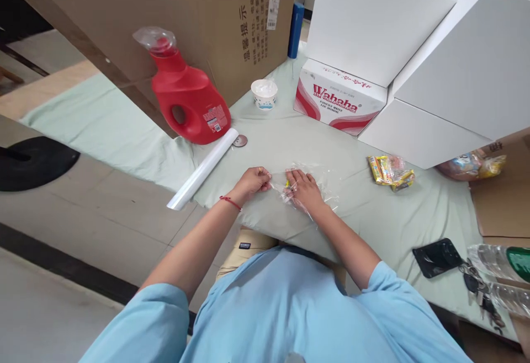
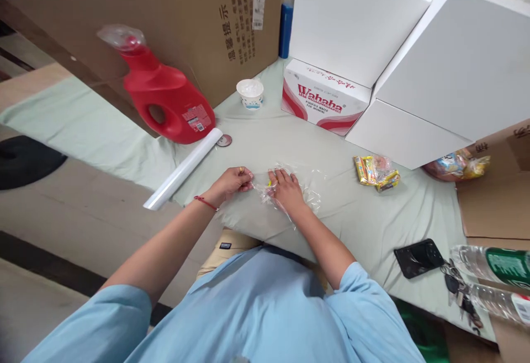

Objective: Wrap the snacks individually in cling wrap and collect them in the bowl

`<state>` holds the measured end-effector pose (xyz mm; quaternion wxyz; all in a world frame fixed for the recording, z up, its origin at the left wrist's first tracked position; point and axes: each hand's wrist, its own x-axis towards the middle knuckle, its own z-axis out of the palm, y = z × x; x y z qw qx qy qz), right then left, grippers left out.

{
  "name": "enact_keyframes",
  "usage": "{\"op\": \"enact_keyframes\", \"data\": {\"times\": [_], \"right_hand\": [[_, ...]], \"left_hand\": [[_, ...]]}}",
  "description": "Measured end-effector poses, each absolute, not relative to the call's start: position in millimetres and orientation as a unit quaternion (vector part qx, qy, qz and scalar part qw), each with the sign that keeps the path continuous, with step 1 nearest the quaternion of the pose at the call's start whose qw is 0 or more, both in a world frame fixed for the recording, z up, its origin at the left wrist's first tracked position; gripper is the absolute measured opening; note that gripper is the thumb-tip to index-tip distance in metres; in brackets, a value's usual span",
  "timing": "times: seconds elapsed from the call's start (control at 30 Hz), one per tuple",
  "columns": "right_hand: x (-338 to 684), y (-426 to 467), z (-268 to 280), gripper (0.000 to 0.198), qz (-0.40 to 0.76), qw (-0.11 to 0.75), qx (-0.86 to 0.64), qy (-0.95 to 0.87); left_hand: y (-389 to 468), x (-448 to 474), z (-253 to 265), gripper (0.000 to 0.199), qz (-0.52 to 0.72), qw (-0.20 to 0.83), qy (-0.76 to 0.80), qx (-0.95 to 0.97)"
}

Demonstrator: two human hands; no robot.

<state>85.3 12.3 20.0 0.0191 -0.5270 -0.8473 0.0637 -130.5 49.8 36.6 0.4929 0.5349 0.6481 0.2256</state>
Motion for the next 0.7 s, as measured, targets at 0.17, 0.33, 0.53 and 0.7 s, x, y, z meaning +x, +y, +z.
{"op": "enact_keyframes", "data": {"times": [0.17, 0.33, 0.53, 0.7], "right_hand": [[85, 11, 21, 0.065, 0.057, 0.014, -0.536, -0.842], [87, 11, 17, 0.064, 0.055, 0.015, -0.536, -0.842], [89, 11, 16, 0.063, 0.045, 0.002, -0.531, -0.846], [87, 11, 19, 0.064, 0.04, -0.01, -0.533, -0.845]], "left_hand": [[60, -154, 39, 0.009, 0.222, 0.431, 0.672, 0.56], [49, -158, 53, 0.019, 0.293, 0.322, 0.656, 0.617], [41, -133, 66, 0.034, 0.225, 0.316, 0.406, 0.827], [51, -131, 55, 0.042, 0.098, 0.227, 0.488, 0.837]]}}
